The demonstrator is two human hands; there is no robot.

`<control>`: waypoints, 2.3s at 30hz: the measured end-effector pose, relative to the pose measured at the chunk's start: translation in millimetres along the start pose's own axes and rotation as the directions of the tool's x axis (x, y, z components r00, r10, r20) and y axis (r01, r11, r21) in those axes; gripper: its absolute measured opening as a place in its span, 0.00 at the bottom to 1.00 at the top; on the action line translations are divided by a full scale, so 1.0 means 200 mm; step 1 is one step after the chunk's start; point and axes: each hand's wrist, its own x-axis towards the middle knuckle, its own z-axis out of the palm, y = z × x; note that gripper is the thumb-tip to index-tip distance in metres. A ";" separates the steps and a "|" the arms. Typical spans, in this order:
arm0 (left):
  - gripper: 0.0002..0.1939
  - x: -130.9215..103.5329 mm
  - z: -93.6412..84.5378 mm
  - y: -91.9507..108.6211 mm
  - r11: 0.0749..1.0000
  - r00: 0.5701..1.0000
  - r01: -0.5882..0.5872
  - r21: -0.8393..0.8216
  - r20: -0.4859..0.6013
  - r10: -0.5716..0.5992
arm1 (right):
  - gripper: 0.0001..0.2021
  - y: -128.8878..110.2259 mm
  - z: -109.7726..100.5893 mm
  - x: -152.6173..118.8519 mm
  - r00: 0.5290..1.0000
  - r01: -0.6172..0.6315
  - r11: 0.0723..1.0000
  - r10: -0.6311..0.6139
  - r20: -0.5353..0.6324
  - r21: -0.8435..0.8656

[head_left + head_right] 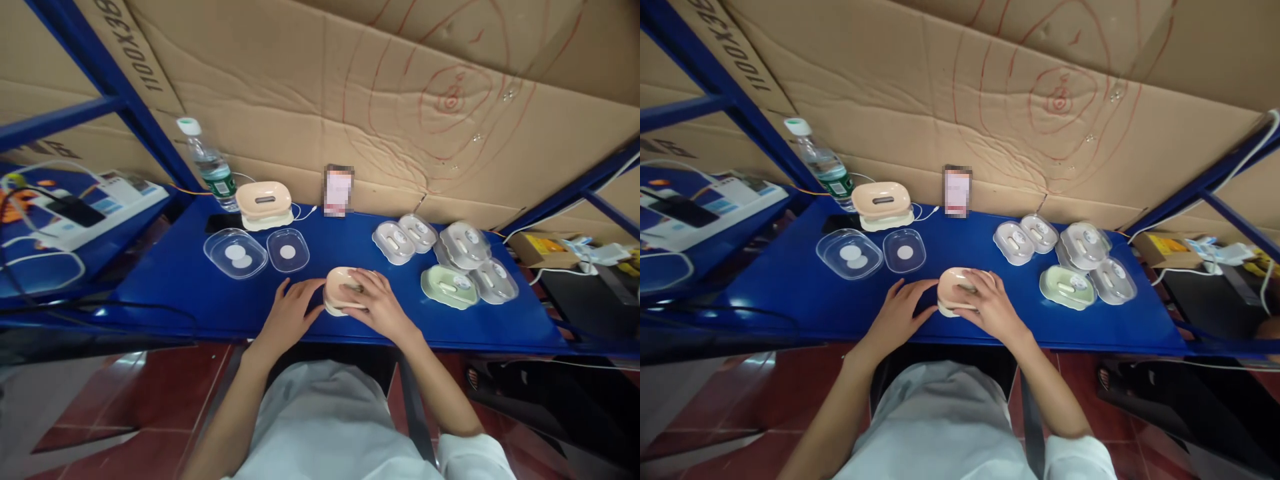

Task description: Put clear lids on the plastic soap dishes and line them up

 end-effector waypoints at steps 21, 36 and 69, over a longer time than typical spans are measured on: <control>0.17 -0.06 0.01 0.03 0.990 0.990 -0.129 -0.064 -0.058 0.126 | 0.23 -0.01 0.05 -0.07 0.994 0.088 0.996 -0.087 0.059 -0.018; 0.12 0.24 -0.12 -0.13 0.944 0.944 0.265 0.197 -0.253 -0.212 | 0.27 -0.04 0.02 -0.03 0.997 -0.076 0.996 0.076 -0.001 0.036; 0.29 0.05 0.06 0.02 0.947 0.998 0.017 -0.320 -0.044 -0.033 | 0.23 0.12 -0.07 0.06 0.979 0.083 0.980 -0.114 0.168 0.182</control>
